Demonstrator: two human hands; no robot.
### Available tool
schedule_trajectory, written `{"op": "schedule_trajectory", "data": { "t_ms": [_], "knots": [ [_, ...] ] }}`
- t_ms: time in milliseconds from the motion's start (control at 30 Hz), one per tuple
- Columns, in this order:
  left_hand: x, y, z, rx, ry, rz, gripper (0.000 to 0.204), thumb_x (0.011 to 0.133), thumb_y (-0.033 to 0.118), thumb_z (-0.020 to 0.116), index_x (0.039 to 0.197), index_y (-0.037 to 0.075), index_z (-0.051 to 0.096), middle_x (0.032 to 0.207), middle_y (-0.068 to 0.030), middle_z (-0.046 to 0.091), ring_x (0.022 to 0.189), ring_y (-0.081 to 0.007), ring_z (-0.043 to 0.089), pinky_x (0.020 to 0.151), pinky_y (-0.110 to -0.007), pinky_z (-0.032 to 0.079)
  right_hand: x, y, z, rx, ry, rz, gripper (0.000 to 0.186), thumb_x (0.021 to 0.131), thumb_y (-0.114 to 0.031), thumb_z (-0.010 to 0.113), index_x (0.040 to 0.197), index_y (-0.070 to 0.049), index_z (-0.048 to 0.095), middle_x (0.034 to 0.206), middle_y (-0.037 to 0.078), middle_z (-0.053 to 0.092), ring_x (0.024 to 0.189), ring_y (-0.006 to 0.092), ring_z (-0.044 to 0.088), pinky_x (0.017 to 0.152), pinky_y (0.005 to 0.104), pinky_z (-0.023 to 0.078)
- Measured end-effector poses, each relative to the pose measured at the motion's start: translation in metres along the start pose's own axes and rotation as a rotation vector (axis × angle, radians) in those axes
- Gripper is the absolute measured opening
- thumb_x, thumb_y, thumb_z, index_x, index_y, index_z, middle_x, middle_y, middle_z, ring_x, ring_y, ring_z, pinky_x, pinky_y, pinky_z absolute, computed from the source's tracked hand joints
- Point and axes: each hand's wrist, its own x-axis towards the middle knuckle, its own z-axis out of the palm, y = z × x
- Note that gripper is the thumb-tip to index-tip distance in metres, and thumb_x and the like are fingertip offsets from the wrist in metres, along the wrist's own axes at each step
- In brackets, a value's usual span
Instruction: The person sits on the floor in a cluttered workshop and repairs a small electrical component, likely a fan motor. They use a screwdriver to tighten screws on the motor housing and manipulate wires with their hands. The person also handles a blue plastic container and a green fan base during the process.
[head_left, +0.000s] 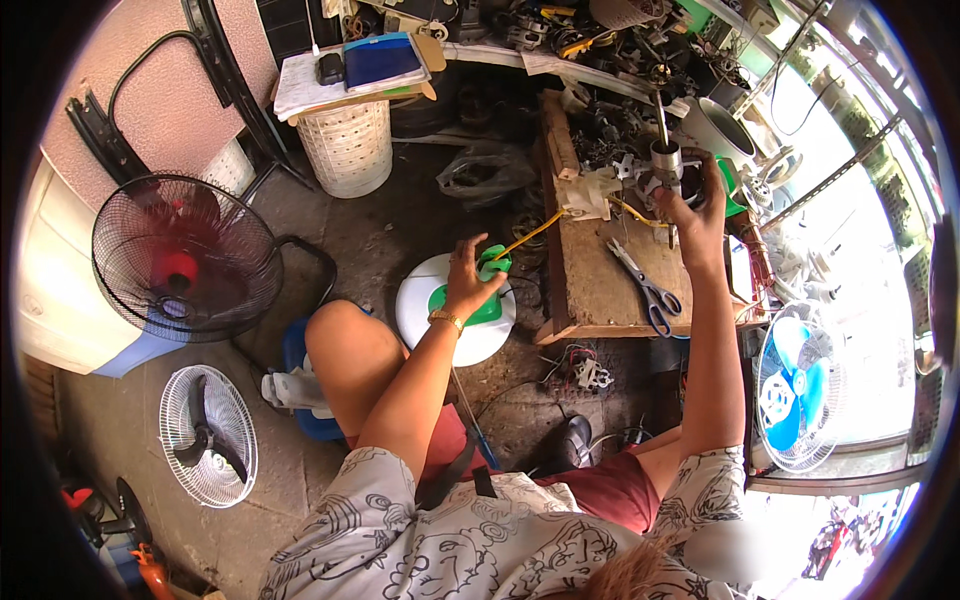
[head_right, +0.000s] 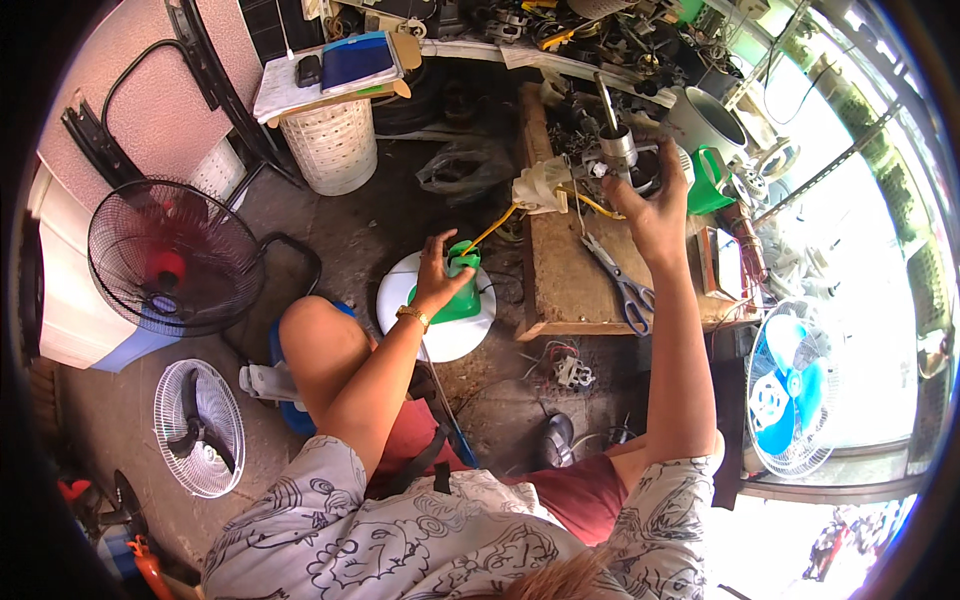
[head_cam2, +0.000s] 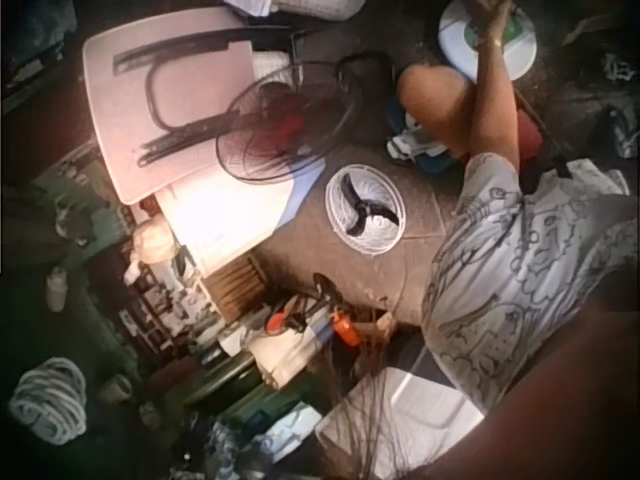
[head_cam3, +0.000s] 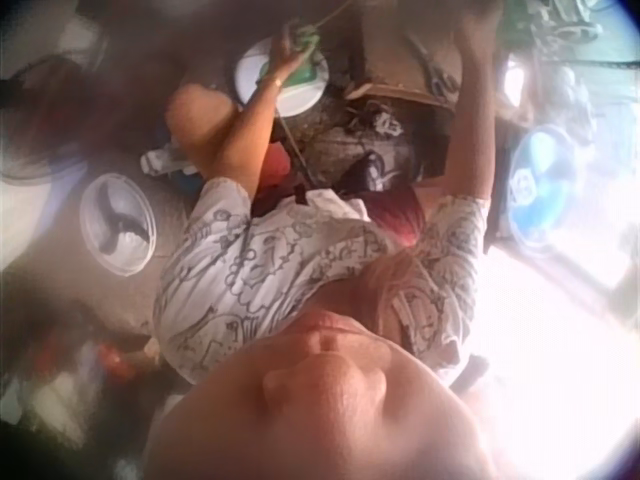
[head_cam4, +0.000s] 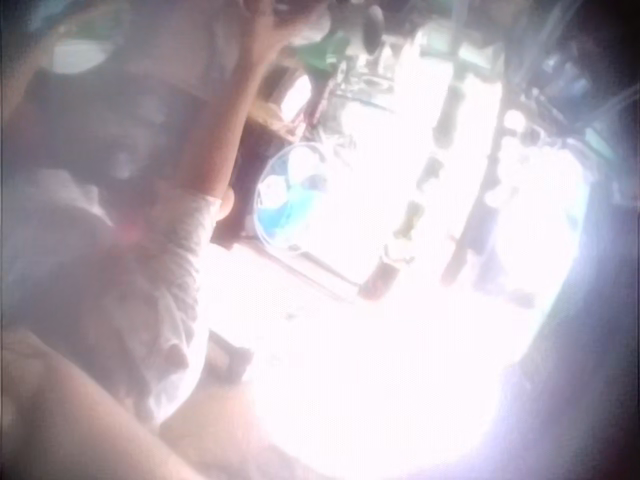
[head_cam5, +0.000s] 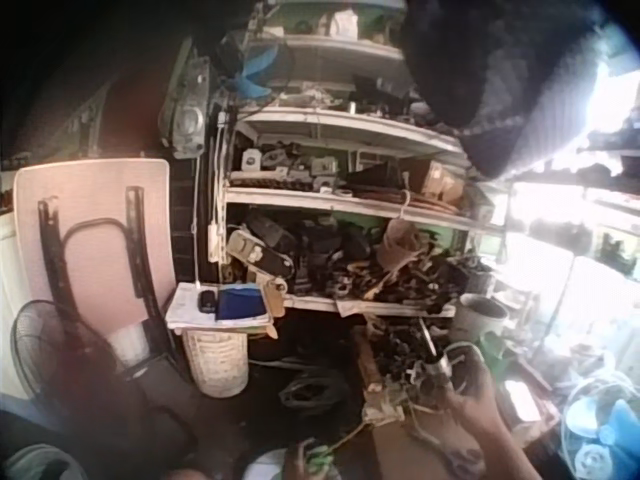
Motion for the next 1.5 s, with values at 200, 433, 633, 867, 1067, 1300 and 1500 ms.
{"op": "schedule_trajectory", "data": {
  "t_ms": [200, 433, 633, 867, 1067, 1300, 1500],
  "knots": [
    [-0.002, 0.004, -0.015, 0.039, 0.007, -0.093, 0.041, 0.071, 0.002, 0.055, 0.111, 0.009, 0.053, 0.098, -0.0105, 0.051, 0.086, -0.0284, 0.051, 0.079, -0.041, 0.043, -0.004, 0.023, -0.021, 0.065, 0.044, -0.113, 0.057, 0.068, -0.012, 0.073, 0.119, -0.001, 0.049, 0.101, 0.007, 0.060, 0.092, 0.0160, 0.055, 0.086, 0.0292, 0.043],
    [-0.002, 0.010, -0.018, -0.064, 0.187, -0.119, 0.020, 0.078, 0.002, 0.057, 0.097, 0.009, 0.062, 0.077, -0.0059, 0.049, 0.068, -0.0224, 0.049, 0.066, -0.036, 0.043, -0.013, 0.026, -0.036, 0.133, 0.144, -0.093, 0.062, 0.070, -0.016, 0.072, 0.124, 0.001, 0.046, 0.101, 0.008, 0.057, 0.090, 0.0151, 0.054, 0.080, 0.0284, 0.045],
    [0.031, 0.057, -0.017, -0.048, -0.033, 0.156, 0.023, 0.083, 0.016, 0.066, 0.105, 0.012, 0.063, 0.079, -0.0032, 0.047, 0.072, -0.0190, 0.045, 0.068, -0.033, 0.041, -0.011, 0.025, -0.021, 0.140, 0.157, 0.024, 0.069, 0.070, -0.022, 0.074, 0.127, 0.000, 0.043, 0.105, 0.008, 0.055, 0.098, 0.0167, 0.052, 0.084, 0.0295, 0.044],
    [0.074, 0.106, -0.008, 0.039, -0.096, 0.411, 0.016, 0.080, 0.024, 0.067, 0.088, 0.010, 0.062, 0.077, -0.0030, 0.051, 0.073, -0.0256, 0.049, 0.066, -0.038, 0.044, -0.001, 0.021, -0.014, 0.119, 0.119, 0.007, 0.075, 0.067, -0.020, 0.074, 0.129, 0.006, 0.039, 0.110, 0.010, 0.057, 0.100, 0.0175, 0.054, 0.092, 0.0301, 0.041],
    [0.075, 0.088, -0.002, 0.138, -0.156, 0.450, 0.015, 0.080, 0.017, 0.066, 0.077, 0.006, 0.056, 0.076, -0.0058, 0.051, 0.074, -0.0286, 0.051, 0.064, -0.038, 0.043, 0.000, 0.021, -0.046, -0.005, 0.076, 0.007, 0.069, 0.068, -0.021, 0.073, 0.126, 0.003, 0.044, 0.106, 0.009, 0.059, 0.095, 0.0168, 0.056, 0.088, 0.0302, 0.043],
    [0.069, 0.073, 0.003, 0.166, -0.179, 0.429, 0.012, 0.082, 0.014, 0.063, 0.077, 0.006, 0.056, 0.074, -0.0075, 0.048, 0.073, -0.0296, 0.049, 0.068, -0.040, 0.042, 0.004, 0.018, -0.091, -0.032, 0.103, 0.059, 0.047, 0.074, -0.009, 0.067, 0.117, 0.000, 0.049, 0.094, 0.009, 0.061, 0.080, 0.0131, 0.058, 0.067, 0.0260, 0.049],
    [0.067, 0.061, -0.004, 0.311, -0.264, 0.415, 0.015, 0.086, 0.021, 0.061, 0.080, 0.007, 0.058, 0.081, -0.0065, 0.051, 0.077, -0.0299, 0.051, 0.069, -0.040, 0.045, 0.002, 0.051, -0.112, -0.040, 0.213, 0.096, 0.042, 0.075, -0.008, 0.065, 0.114, 0.000, 0.051, 0.093, 0.011, 0.063, 0.077, 0.0149, 0.060, 0.065, 0.0275, 0.050]
  ]
}}
